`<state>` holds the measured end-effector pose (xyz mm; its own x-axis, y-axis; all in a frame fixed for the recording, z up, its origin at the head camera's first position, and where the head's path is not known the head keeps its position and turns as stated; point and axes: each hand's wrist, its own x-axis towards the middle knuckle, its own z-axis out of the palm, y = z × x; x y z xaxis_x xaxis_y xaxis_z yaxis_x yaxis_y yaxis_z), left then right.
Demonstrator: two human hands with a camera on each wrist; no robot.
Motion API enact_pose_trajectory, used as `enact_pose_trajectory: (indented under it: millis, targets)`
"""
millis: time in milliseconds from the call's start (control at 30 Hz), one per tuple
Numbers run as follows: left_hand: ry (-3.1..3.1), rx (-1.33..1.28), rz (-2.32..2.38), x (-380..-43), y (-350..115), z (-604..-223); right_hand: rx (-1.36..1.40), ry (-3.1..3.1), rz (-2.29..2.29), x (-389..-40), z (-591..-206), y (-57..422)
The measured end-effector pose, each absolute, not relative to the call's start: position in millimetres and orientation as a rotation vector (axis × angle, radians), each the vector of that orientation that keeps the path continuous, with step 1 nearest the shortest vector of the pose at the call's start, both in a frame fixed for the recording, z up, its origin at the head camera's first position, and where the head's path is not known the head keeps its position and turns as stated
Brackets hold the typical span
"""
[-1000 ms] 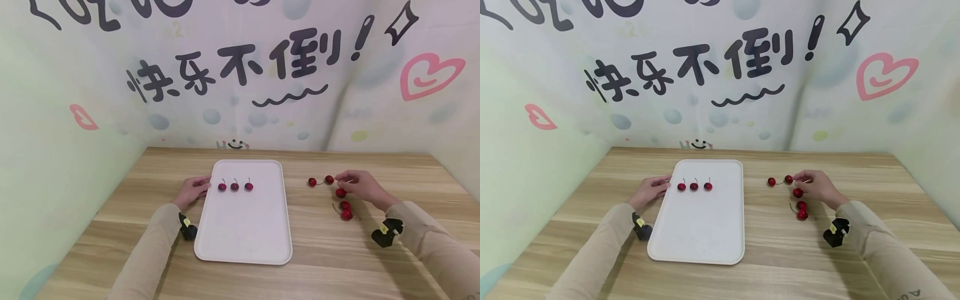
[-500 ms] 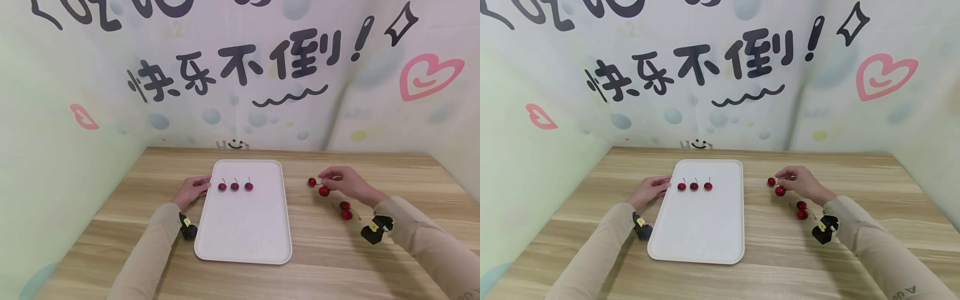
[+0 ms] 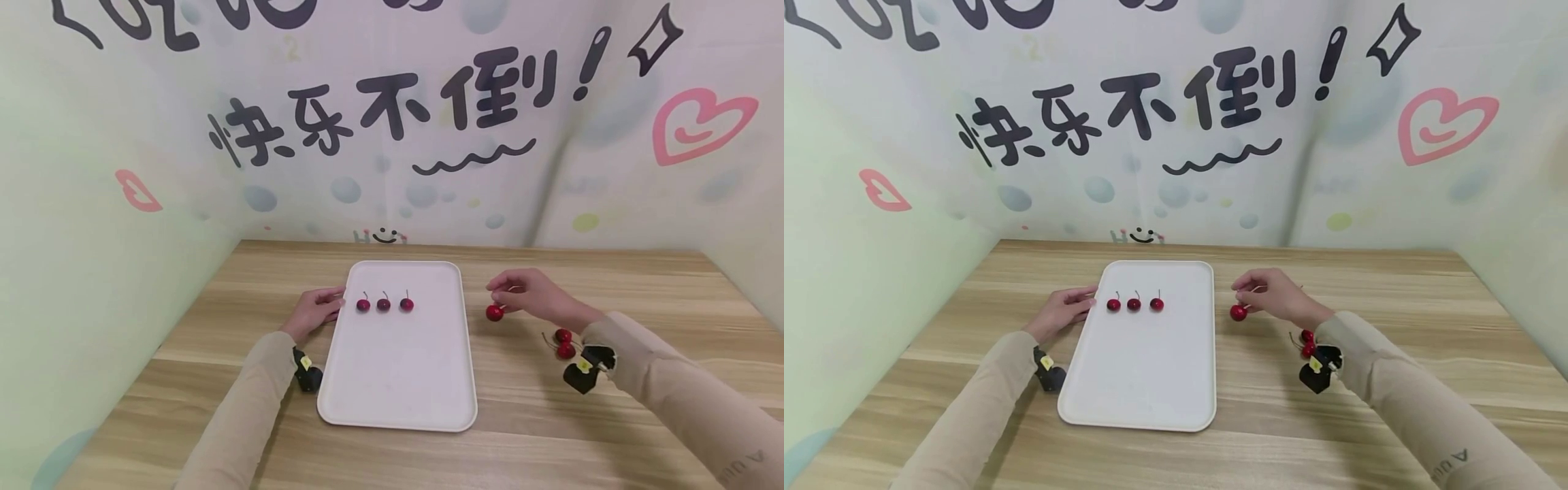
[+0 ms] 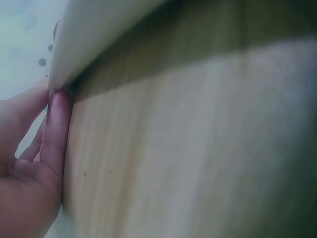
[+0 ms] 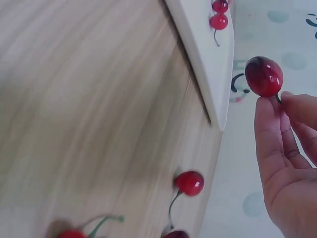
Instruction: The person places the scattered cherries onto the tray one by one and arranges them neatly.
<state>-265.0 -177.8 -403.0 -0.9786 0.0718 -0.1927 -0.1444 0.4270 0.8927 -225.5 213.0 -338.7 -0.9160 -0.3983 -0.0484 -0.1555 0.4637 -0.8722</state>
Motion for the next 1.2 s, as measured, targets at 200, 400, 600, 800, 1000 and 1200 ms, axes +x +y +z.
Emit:
enact_pose_trajectory:
  millis: [200, 400, 600, 800, 1000, 1200]
  targets:
    - [2.481, -0.067, 1.574, -265, -178, -403, -0.518, 2.436, -1.454, -235, -337, 192]
    - [2.48, -0.061, 1.573, -265, -178, -405, -0.507, 2.417, -1.45, -247, -341, 169]
    - [2.488, -0.038, 1.579, -265, -179, -406, -0.474, 2.407, -1.419, -255, -344, 150]
    - [2.474, -0.055, 1.579, -266, -178, -405, -0.438, 2.454, -1.348, -264, -346, 135]
    - [2.476, -0.049, 1.577, -266, -179, -405, -0.415, 2.466, -1.34, -274, -353, 124]
    - [2.488, -0.055, 1.576, -267, -178, -406, -0.387, 2.5, -1.302, -280, -361, 120]
